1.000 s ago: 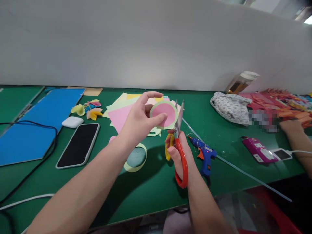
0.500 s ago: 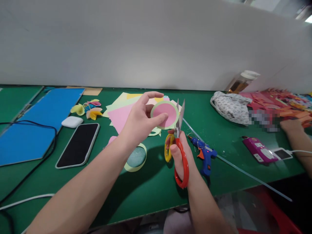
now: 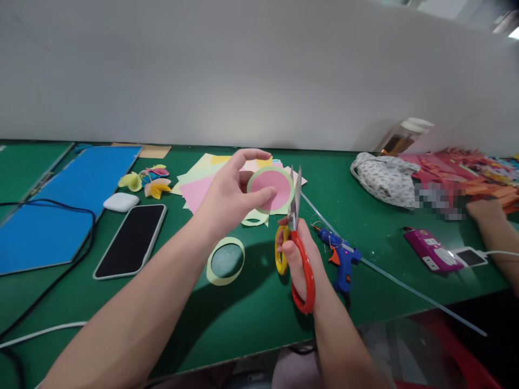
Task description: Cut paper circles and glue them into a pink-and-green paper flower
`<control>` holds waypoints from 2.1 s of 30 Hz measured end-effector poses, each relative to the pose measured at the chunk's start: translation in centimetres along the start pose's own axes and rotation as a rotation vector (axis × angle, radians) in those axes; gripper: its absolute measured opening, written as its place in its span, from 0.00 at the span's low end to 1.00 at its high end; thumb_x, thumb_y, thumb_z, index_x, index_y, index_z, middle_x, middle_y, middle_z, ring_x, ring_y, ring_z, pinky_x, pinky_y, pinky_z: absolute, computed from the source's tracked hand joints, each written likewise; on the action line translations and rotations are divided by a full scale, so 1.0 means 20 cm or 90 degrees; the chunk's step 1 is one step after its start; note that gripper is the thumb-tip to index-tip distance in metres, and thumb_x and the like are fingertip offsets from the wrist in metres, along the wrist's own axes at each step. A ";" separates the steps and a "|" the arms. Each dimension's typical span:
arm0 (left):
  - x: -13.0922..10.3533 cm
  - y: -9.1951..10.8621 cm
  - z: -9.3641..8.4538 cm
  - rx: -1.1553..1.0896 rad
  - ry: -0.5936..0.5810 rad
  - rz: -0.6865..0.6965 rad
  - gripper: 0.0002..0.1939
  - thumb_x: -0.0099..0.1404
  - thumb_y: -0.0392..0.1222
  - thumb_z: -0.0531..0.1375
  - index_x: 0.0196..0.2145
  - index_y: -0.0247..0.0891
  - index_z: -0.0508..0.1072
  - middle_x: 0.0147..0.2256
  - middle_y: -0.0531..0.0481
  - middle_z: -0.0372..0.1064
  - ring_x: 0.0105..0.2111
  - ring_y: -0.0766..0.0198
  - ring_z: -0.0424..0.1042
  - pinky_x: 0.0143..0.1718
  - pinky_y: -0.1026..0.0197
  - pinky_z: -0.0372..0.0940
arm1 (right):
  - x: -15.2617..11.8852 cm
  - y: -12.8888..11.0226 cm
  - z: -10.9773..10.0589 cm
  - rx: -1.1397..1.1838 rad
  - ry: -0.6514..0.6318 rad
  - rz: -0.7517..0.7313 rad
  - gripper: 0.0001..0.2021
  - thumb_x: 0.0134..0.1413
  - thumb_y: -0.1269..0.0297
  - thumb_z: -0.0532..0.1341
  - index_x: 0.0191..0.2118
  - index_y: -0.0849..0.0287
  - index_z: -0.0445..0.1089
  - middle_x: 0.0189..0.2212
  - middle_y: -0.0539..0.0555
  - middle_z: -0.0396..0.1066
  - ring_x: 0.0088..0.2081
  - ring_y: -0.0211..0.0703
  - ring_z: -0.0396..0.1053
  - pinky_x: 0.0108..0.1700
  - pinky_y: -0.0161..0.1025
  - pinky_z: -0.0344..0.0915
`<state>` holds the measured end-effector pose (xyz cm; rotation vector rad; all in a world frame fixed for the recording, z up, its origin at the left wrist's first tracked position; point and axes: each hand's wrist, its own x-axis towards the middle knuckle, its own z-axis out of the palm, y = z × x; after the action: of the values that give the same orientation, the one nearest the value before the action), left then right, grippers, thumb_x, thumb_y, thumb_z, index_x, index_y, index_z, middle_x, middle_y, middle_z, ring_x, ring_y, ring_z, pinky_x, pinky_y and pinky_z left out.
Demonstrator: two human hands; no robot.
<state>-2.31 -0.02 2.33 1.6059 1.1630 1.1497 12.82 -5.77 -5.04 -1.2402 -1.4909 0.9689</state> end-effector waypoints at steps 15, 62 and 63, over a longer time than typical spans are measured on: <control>0.02 -0.01 -0.06 0.024 -0.014 0.000 0.26 0.55 0.35 0.63 0.51 0.46 0.63 0.27 0.55 0.72 0.26 0.63 0.74 0.25 0.63 0.69 | 0.00 0.00 -0.01 0.012 -0.045 0.008 0.29 0.48 0.32 0.52 0.43 0.54 0.61 0.27 0.47 0.62 0.26 0.37 0.61 0.30 0.36 0.60; 0.02 0.03 -0.22 0.119 -0.089 -0.014 0.28 0.55 0.41 0.64 0.53 0.45 0.64 0.26 0.52 0.70 0.26 0.62 0.73 0.23 0.63 0.65 | -0.01 -0.02 -0.06 0.033 -0.148 0.058 0.30 0.43 0.32 0.58 0.40 0.54 0.61 0.23 0.46 0.57 0.22 0.33 0.50 0.22 0.32 0.50; 0.02 0.03 -0.22 0.120 -0.089 -0.012 0.28 0.55 0.41 0.64 0.53 0.45 0.64 0.26 0.52 0.70 0.26 0.62 0.73 0.23 0.64 0.65 | -0.01 -0.02 -0.06 0.034 -0.146 0.058 0.30 0.43 0.32 0.58 0.40 0.54 0.61 0.23 0.46 0.57 0.22 0.33 0.50 0.22 0.31 0.49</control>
<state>-6.33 0.61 4.02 1.7834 1.2208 0.9214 13.95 -6.12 -4.29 -1.1985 -1.5833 1.2385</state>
